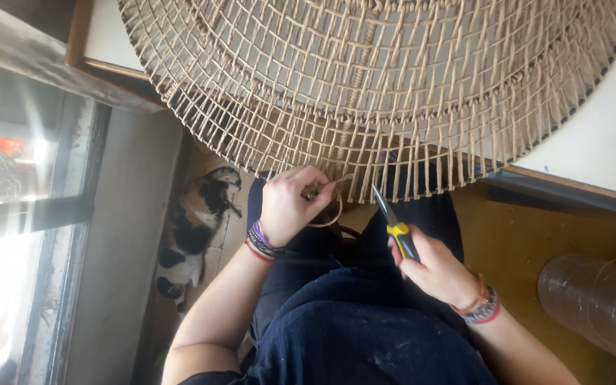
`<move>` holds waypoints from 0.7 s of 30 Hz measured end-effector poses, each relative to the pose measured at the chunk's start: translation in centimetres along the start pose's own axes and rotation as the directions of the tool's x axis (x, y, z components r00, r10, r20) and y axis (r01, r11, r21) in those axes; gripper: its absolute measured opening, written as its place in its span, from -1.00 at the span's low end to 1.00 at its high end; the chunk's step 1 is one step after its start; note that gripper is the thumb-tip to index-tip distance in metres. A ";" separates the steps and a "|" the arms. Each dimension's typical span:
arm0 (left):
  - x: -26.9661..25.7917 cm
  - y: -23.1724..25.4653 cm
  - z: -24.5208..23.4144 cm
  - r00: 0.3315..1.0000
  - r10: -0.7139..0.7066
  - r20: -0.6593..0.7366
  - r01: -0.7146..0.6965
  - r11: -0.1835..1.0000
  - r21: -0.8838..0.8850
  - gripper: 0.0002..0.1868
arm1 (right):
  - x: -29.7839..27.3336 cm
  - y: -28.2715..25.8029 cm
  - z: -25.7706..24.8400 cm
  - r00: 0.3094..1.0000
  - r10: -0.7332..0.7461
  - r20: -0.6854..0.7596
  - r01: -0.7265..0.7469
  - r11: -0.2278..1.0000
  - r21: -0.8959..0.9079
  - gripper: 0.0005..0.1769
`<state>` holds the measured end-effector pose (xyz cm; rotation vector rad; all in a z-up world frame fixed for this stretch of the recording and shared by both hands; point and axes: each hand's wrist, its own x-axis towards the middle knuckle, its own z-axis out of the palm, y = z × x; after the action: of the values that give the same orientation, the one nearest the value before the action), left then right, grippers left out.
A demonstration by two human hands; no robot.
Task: Trimming and finishing the edges of a woven rattan furniture piece using wire cutters.
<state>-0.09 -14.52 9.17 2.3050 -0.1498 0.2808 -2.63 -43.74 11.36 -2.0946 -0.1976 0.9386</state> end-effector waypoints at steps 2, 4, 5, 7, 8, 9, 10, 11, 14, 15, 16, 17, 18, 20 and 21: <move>-0.1 -0.1 0.4 0.999 -0.042 0.009 0.041 0.998 0.051 -0.88 | -1.9 -2.0 -0.2 0.992 -0.046 0.115 0.005 0.944 0.331 -0.58; 0.0 -0.1 0.5 0.999 -0.045 0.015 0.044 0.997 0.059 -0.89 | -1.3 -1.9 0.6 0.985 -0.059 0.161 -0.025 0.879 0.476 -0.55; 0.0 -0.2 0.6 0.998 -0.054 0.020 0.053 0.996 0.066 -0.90 | -1.0 -1.8 1.1 0.975 -0.078 0.210 -0.067 0.793 0.605 -0.51; 0.3 0.5 0.1 0.998 -0.060 0.030 0.059 0.997 0.058 -0.90 | -0.2 -1.8 1.6 0.974 -0.048 0.220 -0.109 0.754 0.647 -0.47; 0.5 0.7 -0.2 0.997 -0.066 0.032 0.065 0.997 0.049 -0.90 | 0.3 -1.9 1.9 0.972 -0.022 0.234 -0.148 0.717 0.682 -0.43; 0.4 0.8 -0.3 0.997 -0.068 0.034 0.066 0.996 0.053 -0.90 | 0.6 -2.4 1.9 0.971 -0.024 0.236 -0.149 0.714 0.684 -0.43; 0.5 0.9 -0.4 0.997 -0.068 0.039 0.066 0.997 0.042 -0.92 | 1.0 -2.8 1.8 0.971 -0.028 0.239 -0.146 0.722 0.677 -0.43; 0.6 1.0 -0.5 0.997 -0.067 0.044 0.066 0.997 0.031 -0.93 | 1.4 -3.3 1.7 0.970 -0.031 0.241 -0.143 0.729 0.669 -0.42; 0.9 1.6 -1.3 0.997 -0.053 0.058 0.054 0.999 -0.003 -0.94 | 3.1 -3.1 1.7 0.989 -0.076 0.127 0.011 0.893 0.449 -0.67; 0.5 1.5 -1.0 0.997 -0.052 0.058 0.052 0.999 -0.004 -0.94 | 2.2 -1.7 1.6 0.989 -0.076 0.125 0.012 0.894 0.449 -0.67; 0.1 1.4 -0.6 0.998 -0.061 -0.025 0.061 0.998 0.023 -0.88 | 1.5 -0.4 1.4 0.993 -0.118 0.010 0.117 0.992 0.053 -0.69; -0.2 1.4 -0.3 0.992 -0.067 -0.108 0.073 0.996 0.049 -0.83 | 0.7 0.9 1.3 0.976 -0.201 -0.079 0.160 0.919 -0.359 -0.69; -0.2 3.2 -1.2 0.992 -0.064 -0.110 0.070 0.996 0.049 -0.83 | -0.9 1.6 0.7 0.976 -0.203 -0.081 0.161 0.919 -0.360 -0.69; -0.3 6.9 -3.0 0.985 -0.097 -0.144 0.134 0.952 0.276 -0.78 | -4.2 2.9 -0.7 0.979 -0.112 -0.169 -0.015 0.790 -0.612 -0.55; -0.1 7.7 -2.1 0.984 -0.097 -0.152 0.136 0.952 0.274 -0.78 | -4.1 2.9 -1.3 0.979 -0.117 -0.168 -0.012 0.786 -0.618 -0.55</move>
<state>-2.05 -18.19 16.01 2.5567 0.1041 0.4218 -5.19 -48.19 12.01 -2.7543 -0.5170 0.6700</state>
